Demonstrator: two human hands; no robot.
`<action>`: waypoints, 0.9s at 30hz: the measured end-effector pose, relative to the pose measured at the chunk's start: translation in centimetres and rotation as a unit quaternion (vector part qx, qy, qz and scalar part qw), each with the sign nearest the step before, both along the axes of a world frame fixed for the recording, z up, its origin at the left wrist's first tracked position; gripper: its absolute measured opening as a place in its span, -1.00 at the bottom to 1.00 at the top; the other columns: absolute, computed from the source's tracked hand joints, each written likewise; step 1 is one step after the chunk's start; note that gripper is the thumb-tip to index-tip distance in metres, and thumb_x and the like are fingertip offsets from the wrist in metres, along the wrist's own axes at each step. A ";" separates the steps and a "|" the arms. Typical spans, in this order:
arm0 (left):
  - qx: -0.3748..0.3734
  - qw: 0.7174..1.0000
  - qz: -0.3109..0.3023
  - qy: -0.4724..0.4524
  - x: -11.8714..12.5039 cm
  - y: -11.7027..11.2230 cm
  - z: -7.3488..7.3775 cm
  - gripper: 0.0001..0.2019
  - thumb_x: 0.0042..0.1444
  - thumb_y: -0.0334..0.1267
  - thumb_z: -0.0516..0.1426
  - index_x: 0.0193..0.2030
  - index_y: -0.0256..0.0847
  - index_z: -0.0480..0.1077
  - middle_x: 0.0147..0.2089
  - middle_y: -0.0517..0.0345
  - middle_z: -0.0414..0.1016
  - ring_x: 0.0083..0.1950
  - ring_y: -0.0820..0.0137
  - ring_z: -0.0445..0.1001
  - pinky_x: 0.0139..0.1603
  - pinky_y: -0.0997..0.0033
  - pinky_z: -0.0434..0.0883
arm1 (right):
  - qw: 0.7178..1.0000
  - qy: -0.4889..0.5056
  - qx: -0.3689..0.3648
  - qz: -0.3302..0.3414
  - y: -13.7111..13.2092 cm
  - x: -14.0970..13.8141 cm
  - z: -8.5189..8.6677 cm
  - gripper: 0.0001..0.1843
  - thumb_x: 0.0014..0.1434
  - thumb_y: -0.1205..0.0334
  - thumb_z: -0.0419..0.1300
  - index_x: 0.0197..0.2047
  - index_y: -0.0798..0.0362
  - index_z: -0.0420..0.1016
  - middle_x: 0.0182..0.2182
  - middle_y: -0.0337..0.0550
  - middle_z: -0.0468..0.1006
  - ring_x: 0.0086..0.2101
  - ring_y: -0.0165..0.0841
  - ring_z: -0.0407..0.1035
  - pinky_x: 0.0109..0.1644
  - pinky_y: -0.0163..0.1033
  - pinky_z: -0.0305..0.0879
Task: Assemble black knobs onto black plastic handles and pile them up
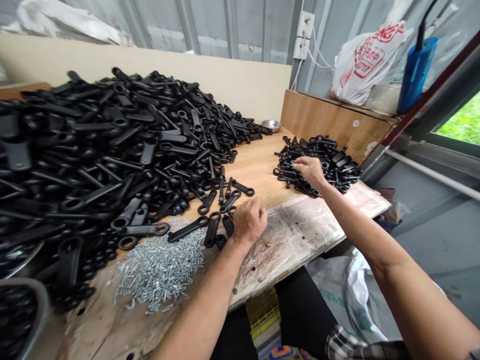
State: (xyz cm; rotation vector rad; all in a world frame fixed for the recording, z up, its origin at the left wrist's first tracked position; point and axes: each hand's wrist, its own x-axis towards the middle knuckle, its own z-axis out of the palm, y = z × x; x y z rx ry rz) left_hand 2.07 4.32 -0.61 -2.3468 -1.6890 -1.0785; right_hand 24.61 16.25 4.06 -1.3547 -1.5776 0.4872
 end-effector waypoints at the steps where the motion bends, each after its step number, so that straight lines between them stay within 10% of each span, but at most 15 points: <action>1: 0.001 1.000 -0.009 0.011 0.1 -0.2 0.0 -0.87 0.00 -0.37 -0.03 -0.39 -0.23 0.34 -0.43 0.08 0.40 -0.32 0.35 0.38 -0.25 0.41 0.26 | 0.999 -0.028 -0.004 0.022 -0.5 -1.2 -0.6 -0.73 -0.10 0.16 0.18 -0.37 0.19 0.51 -0.52 -0.21 0.47 -0.49 -0.40 0.31 -0.42 -0.34 0.21; 6: 0.041 0.988 -0.001 -0.151 -0.5 0.0 0.9 -0.81 0.04 -0.39 -0.08 -0.42 -0.24 0.34 -0.51 0.13 0.37 -0.41 0.44 0.36 -0.33 0.49 0.24 | 0.956 -0.219 -0.036 0.191 -2.6 -7.6 -1.7 -0.78 -0.06 0.21 0.18 -0.32 0.10 0.53 -0.40 -0.18 0.54 -0.37 -0.34 0.38 -0.29 -0.32 0.22; 11: 0.008 0.853 0.067 -0.518 -2.5 1.4 1.9 -0.79 0.02 -0.31 -0.06 -0.24 -0.26 0.33 -0.55 0.25 0.34 -0.50 0.50 0.33 -0.40 0.54 0.27 | 0.905 -0.380 -0.026 0.192 -3.2 -12.4 -1.5 -0.72 0.01 0.18 0.13 -0.17 -0.03 0.48 -0.21 -0.17 0.52 -0.23 -0.29 0.37 -0.25 -0.33 0.18; 16: -0.041 0.781 0.050 -0.622 -2.8 2.5 1.4 -0.77 -0.07 -0.32 -0.04 -0.25 -0.28 0.31 -0.59 0.30 0.28 -0.58 0.54 0.27 -0.51 0.58 0.23 | 0.886 -0.434 -0.076 0.148 -2.2 -14.0 -2.0 -0.73 -0.04 0.21 0.13 -0.22 0.01 0.48 -0.30 -0.12 0.54 -0.28 -0.27 0.38 -0.33 -0.33 0.12; 21: -0.095 0.797 0.059 -0.593 -1.8 2.2 0.9 -0.87 -0.10 -0.31 -0.01 -0.42 -0.25 0.33 -0.60 0.28 0.27 -0.56 0.54 0.24 -0.52 0.57 0.20 | 0.900 -0.410 -0.059 0.135 -2.7 -12.2 -1.4 -0.78 -0.04 0.18 0.10 -0.37 0.12 0.48 -0.48 -0.12 0.51 -0.42 -0.31 0.36 -0.41 -0.32 0.11; 23: -0.134 0.793 0.043 -0.592 -1.5 2.0 0.9 -0.87 -0.10 -0.24 0.03 -0.49 -0.26 0.32 -0.59 0.26 0.28 -0.53 0.52 0.25 -0.51 0.57 0.19 | 0.946 -0.285 -0.056 0.142 -3.3 -11.7 -0.7 -0.77 -0.08 0.12 0.14 -0.47 0.14 0.45 -0.55 -0.15 0.47 -0.48 -0.33 0.34 -0.42 -0.32 0.15; 27: -0.190 0.706 -0.062 -0.680 -1.6 2.1 1.7 -0.66 -0.15 -0.05 0.13 -0.32 -0.29 0.37 -0.44 0.17 0.38 -0.44 0.47 0.32 -0.54 0.56 0.24 | 0.969 -0.095 -0.034 0.226 -5.1 -12.9 0.7 -0.69 -0.18 0.03 0.23 -0.43 0.12 0.46 -0.53 -0.16 0.49 -0.50 -0.35 0.35 -0.42 -0.30 0.25</action>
